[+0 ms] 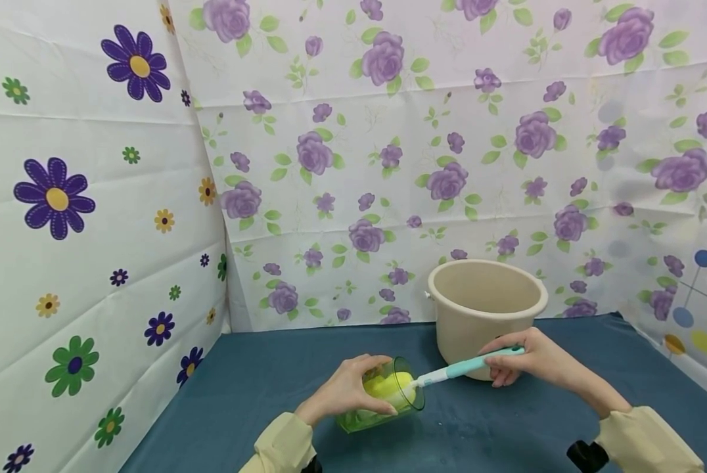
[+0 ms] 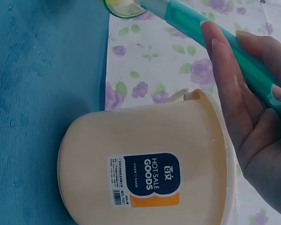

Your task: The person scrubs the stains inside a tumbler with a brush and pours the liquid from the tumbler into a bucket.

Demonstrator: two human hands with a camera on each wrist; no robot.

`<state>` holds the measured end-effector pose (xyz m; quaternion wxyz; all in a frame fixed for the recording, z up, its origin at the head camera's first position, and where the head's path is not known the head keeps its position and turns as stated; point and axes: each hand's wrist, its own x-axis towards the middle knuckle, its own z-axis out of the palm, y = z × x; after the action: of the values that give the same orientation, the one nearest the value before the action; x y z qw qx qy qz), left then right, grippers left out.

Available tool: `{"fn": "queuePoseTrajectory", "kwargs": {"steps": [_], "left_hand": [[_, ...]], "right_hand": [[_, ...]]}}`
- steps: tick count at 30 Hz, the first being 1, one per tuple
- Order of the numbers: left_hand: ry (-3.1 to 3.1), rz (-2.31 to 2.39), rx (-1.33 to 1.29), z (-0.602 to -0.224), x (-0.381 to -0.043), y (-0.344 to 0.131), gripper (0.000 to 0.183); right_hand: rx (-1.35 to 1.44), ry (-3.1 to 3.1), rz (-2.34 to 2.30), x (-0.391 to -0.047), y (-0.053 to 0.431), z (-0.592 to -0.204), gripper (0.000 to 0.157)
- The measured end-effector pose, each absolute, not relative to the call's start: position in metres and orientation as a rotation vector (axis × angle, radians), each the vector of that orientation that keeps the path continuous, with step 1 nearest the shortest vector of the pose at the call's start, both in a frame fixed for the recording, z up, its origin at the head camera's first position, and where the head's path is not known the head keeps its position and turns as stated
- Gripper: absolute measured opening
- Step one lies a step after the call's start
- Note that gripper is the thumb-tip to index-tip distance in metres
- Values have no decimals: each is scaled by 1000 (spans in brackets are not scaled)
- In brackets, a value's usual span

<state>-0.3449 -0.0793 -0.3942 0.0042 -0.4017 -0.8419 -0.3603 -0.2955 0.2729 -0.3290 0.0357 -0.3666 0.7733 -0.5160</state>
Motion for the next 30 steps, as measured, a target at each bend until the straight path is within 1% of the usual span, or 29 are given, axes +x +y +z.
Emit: {"fn": "queuePoseTrajectory", "kwargs": {"steps": [9, 17, 30], "left_hand": [[-2640, -1113, -1259, -394, -345, -79, 72], [-2624, -1096, -1283, -393, -344, -79, 72], [-2629, -1129, -1255, -392, -342, -80, 72]], "right_hand": [[-1107, 2269, -1547, -296, 277, -331, 29], [-1190, 2202, -1615, -294, 271, -333, 23], [-1221, 2326, -1631, -294, 264, -330, 22]]}}
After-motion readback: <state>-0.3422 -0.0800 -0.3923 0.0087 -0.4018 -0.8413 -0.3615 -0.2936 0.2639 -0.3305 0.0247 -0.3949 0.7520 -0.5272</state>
